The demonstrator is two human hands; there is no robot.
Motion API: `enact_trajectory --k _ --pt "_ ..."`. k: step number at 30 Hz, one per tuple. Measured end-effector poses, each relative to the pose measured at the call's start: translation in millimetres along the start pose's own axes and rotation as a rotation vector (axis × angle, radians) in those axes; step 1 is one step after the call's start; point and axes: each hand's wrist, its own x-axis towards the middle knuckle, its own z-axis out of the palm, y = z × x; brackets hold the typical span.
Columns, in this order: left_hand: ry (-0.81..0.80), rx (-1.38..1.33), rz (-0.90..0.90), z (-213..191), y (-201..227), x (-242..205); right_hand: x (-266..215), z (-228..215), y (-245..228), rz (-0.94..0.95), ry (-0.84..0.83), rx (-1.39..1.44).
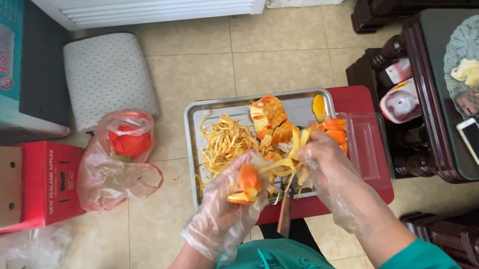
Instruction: Peeling and separating jackfruit segments from the core and placing them on a tray
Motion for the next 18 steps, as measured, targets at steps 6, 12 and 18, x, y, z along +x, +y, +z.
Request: enact_trajectory --k 6,12,18 --pt "-0.659 -0.213 -0.1 -99.7 -22.0 70.5 -37.2 61.2 -53.9 0.285 0.22 -0.408" --pt "-0.443 -0.172 0.08 -112.3 -25.9 64.6 -52.0 73.3 -30.2 -0.029 -0.096 -0.082" --pt "-0.275 -0.118 0.2 -151.3 -15.7 96.1 -58.9 87.2 -78.4 0.397 -0.075 -0.538"
